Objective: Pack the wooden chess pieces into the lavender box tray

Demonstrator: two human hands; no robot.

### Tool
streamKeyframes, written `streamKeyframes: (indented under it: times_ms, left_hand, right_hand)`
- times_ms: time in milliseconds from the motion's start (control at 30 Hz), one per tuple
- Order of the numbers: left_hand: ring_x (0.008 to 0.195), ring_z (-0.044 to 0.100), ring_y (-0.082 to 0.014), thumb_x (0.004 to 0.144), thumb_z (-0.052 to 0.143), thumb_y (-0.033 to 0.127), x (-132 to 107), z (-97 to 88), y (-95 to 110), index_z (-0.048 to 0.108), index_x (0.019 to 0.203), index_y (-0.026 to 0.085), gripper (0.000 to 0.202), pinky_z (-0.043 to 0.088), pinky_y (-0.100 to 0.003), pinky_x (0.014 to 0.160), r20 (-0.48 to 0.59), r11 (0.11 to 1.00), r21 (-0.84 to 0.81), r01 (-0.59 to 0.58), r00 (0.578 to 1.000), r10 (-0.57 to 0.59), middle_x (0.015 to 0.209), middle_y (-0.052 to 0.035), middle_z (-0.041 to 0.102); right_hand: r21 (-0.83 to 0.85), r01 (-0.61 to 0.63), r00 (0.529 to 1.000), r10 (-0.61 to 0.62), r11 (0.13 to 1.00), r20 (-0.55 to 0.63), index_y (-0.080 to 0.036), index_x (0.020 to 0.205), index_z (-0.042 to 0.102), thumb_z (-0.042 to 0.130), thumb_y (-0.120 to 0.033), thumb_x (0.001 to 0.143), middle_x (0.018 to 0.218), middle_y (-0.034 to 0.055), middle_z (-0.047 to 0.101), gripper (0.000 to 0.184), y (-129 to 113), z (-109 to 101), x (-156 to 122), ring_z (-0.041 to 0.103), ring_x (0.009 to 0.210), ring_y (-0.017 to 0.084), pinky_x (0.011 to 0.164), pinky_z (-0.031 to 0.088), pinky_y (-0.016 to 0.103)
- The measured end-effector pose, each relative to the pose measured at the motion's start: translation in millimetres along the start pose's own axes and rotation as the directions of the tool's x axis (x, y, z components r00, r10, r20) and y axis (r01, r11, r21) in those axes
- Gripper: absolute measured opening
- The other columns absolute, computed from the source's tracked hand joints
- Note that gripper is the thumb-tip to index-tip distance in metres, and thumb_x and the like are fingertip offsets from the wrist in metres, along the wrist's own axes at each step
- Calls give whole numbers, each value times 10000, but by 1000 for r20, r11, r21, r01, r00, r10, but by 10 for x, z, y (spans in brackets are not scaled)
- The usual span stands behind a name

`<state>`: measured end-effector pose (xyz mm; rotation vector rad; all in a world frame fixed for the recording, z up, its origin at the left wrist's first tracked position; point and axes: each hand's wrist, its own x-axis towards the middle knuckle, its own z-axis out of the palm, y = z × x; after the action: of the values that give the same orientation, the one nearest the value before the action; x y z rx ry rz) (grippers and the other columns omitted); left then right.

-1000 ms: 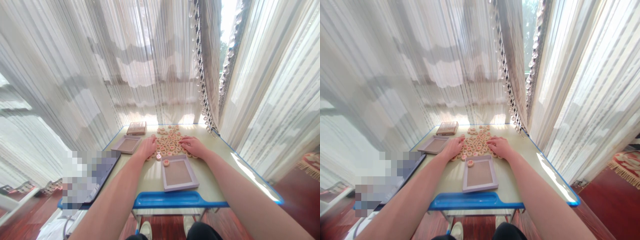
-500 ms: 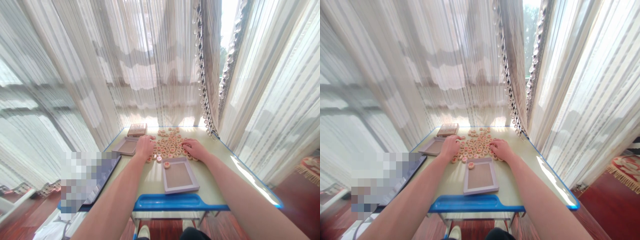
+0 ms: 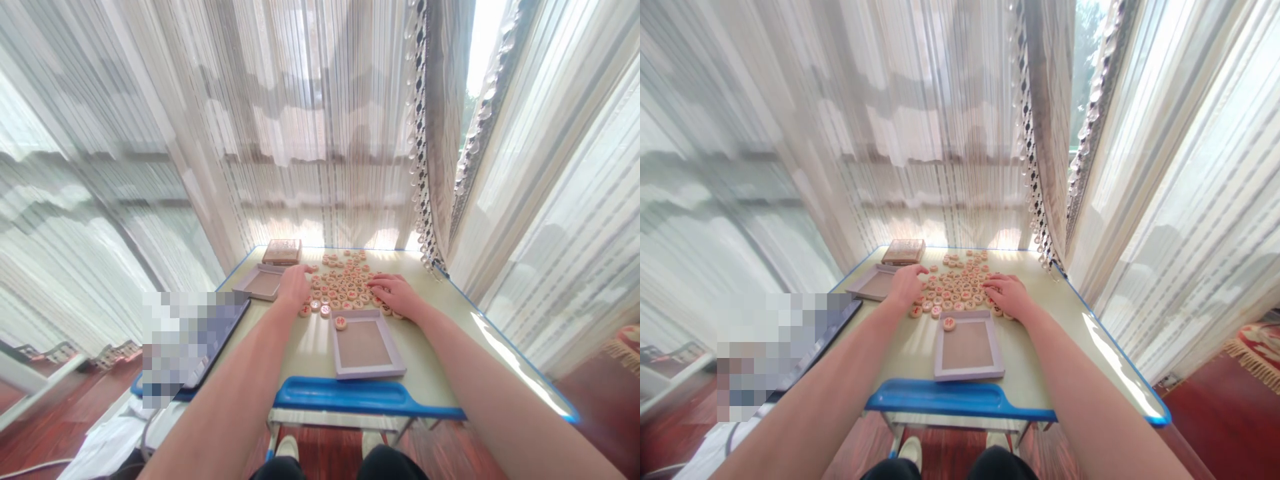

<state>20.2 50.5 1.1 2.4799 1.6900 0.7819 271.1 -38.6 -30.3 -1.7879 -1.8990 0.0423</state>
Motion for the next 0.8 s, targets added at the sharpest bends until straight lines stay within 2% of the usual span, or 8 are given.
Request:
streamKeyframes:
  times_ms: [200,300,400,467,533,567,667,800]
  left_hand:
    - [868,619,-178,642,444,16,74,-33,-120,693,852,161,357,452,-257,801,-107,941,-294,170,972,-209,875,-40,697]
    - [882,619,-183,645,445,40,81,-53,-157,694,850,163,345,455,-258,805,-107,921,-338,196,964,-244,896,-38,699]
    - [932,609,-197,666,442,51,67,-48,-141,696,899,164,362,448,-265,838,-56,965,-217,146,985,-161,949,-49,697]
    - [996,591,-200,717,426,79,49,-20,-101,682,980,169,378,425,-272,893,-10,995,-99,18,1000,-20,1028,-62,679]
    - [1036,578,-199,771,408,130,31,21,-57,663,1036,179,371,407,-278,928,58,993,-31,-114,992,116,1086,-68,659]
    - [1028,585,-200,786,407,157,23,42,-40,667,1030,186,357,411,-280,925,94,989,-17,-146,985,146,1082,-70,662]
    - [1001,602,-206,794,394,175,11,85,-24,680,992,198,348,424,-283,904,164,985,34,-169,973,162,1050,-73,675]
    - [1004,600,-209,783,363,143,16,83,-36,683,970,187,374,422,-288,902,156,981,91,-171,975,156,1041,-83,677]
  right_hand:
    - [10,-7,1000,7,1000,-30,-213,1058,664,435,-334,839,1170,51,606,339,-2,-3,1,498,1117,220,1007,325,379]
    - [20,5,1000,-5,1000,-18,-220,1042,669,431,-316,842,1154,46,614,326,-13,-7,-1,507,1106,214,1003,325,373]
    - [30,-3,1000,3,1000,-19,-216,1034,672,433,-302,841,1150,49,616,319,-31,-20,-5,510,1104,209,1002,325,368]
    - [37,-12,1000,12,999,-21,-205,1034,672,433,-293,842,1145,54,618,318,-46,-33,-9,512,1100,205,998,330,358]
    - [42,-17,1000,18,999,-16,-196,1036,671,432,-280,843,1146,57,618,318,-61,-43,-13,512,1101,200,996,332,347]
    - [44,-20,1000,20,999,-12,-194,1038,669,429,-273,844,1151,57,616,318,-67,-46,-14,511,1104,199,996,332,345]
    - [49,-27,1000,27,998,-4,-198,1029,672,427,-251,843,1160,53,611,312,-75,-45,-11,507,1108,197,1000,324,347]
    - [47,-32,999,33,998,-27,-198,986,686,431,-207,827,1133,52,621,301,-48,-40,6,519,1080,190,990,332,333]
